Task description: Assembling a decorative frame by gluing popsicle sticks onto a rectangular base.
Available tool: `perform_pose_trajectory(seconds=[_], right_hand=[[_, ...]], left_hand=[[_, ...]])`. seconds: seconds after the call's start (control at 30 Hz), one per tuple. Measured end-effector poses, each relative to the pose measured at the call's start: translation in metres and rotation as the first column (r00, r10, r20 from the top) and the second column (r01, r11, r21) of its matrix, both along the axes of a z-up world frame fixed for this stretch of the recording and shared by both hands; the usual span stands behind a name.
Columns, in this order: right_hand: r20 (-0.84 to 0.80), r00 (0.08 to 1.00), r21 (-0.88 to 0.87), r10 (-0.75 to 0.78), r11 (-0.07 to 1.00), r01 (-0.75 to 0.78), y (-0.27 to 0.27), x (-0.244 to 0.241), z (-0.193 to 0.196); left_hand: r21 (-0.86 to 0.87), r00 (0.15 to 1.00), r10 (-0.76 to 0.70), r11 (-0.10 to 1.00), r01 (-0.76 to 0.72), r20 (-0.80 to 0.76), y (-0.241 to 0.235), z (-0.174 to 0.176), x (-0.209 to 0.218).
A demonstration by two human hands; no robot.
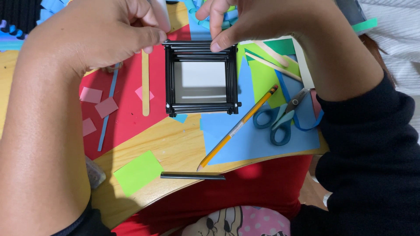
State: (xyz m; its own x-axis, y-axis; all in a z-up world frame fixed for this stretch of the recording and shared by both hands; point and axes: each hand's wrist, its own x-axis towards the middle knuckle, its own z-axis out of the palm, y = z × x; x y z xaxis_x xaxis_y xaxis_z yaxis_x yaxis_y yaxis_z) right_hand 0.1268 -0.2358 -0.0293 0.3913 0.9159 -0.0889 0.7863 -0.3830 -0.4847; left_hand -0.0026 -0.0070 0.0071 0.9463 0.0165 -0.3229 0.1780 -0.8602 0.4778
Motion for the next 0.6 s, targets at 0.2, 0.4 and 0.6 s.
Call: perform_pose_trajectory(seconds=[0.2, 0.4, 0.6], right_hand=[[-0.045, 0.999, 0.028, 0.004, 1.000, -0.003, -0.002, 0.003, 0.000], [-0.084, 0.994, -0.061, -0.072, 0.996, 0.067, -0.007, 0.006, 0.013], [-0.021, 1.000, 0.003, 0.023, 1.000, -0.023, -0.014, 0.020, 0.010]], left_hand=[[-0.018, 1.000, -0.001, 1.000, 0.001, -0.013, 0.004, -0.001, -0.001], [-0.041, 0.996, 0.093, 0.995, -0.093, -0.002, -0.001, 0.013, -0.010], [-0.031, 0.986, 0.140, 0.990, -0.138, 0.087, -0.003, 0.023, -0.020]])
